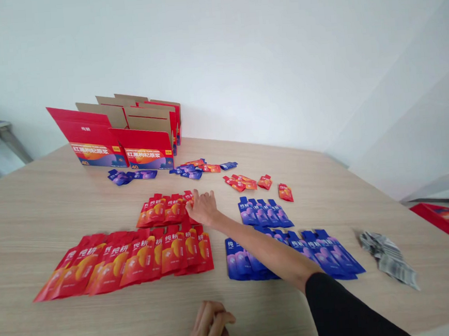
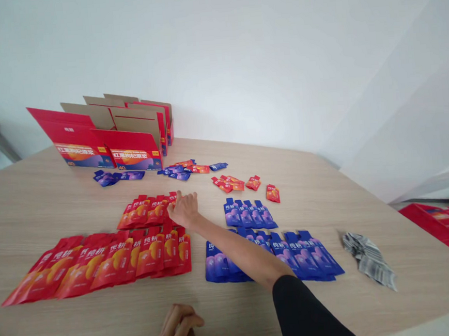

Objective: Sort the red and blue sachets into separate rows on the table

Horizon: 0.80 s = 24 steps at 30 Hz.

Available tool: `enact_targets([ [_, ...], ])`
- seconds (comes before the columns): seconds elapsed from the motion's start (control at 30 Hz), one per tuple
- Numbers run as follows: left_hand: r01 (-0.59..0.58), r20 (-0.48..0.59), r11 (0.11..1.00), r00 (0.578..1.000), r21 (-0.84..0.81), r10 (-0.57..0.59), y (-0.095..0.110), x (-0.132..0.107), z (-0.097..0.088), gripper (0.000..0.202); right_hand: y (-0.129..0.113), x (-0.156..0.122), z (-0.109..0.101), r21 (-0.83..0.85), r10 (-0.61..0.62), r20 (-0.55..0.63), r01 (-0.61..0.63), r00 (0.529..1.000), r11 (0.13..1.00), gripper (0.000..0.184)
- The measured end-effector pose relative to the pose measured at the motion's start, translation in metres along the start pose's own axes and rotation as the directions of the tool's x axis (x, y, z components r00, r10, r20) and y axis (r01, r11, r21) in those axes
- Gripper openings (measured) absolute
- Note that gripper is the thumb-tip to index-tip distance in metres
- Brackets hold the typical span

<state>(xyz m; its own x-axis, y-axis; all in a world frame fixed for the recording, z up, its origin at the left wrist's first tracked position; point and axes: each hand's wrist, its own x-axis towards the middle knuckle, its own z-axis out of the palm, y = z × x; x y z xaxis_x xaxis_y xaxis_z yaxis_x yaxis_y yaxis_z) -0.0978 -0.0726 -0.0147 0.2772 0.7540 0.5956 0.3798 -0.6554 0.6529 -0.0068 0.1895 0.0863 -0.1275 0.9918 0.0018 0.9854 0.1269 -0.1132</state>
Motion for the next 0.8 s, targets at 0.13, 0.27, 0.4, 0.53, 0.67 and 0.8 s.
enact_targets([
  [0.13, -0.043, 0.014, 0.999, 0.999, -0.026, 0.044, -0.005, 0.001, -0.006, 0.040, -0.020, -0.003, 0.008, -0.056, 0.001, -0.004, -0.001, 1.000, 0.998, 0.065],
  [0.27, 0.010, -0.043, 0.999, 0.999, -0.035, -0.011, -0.003, 0.000, -0.003, 0.038, -0.029, 0.005, 0.012, -0.108, 0.030, 0.021, -0.027, 0.999, 0.994, 0.058],
  [0.4, 0.035, -0.094, 0.998, 0.995, -0.047, -0.040, 0.003, 0.000, 0.001, 0.037, -0.034, 0.013, 0.011, -0.149, 0.027, 0.036, -0.021, 0.999, 0.989, 0.054],
  [0.53, 0.044, -0.121, 0.998, 0.991, -0.045, -0.049, 0.005, 0.001, 0.000, 0.036, -0.036, 0.016, 0.008, -0.172, 0.012, 0.038, -0.005, 0.999, 0.985, 0.055],
  [0.67, 0.034, -0.133, 0.999, 0.990, -0.035, -0.039, 0.005, 0.002, -0.001, 0.035, -0.037, 0.016, 0.008, -0.156, -0.029, 0.027, 0.033, 0.999, 0.987, 0.055],
  [0.8, 0.031, -0.132, 0.999, 0.991, -0.035, -0.036, 0.005, 0.002, -0.001, 0.036, -0.037, 0.014, 0.010, -0.149, -0.009, 0.037, 0.014, 0.999, 0.989, 0.058],
])
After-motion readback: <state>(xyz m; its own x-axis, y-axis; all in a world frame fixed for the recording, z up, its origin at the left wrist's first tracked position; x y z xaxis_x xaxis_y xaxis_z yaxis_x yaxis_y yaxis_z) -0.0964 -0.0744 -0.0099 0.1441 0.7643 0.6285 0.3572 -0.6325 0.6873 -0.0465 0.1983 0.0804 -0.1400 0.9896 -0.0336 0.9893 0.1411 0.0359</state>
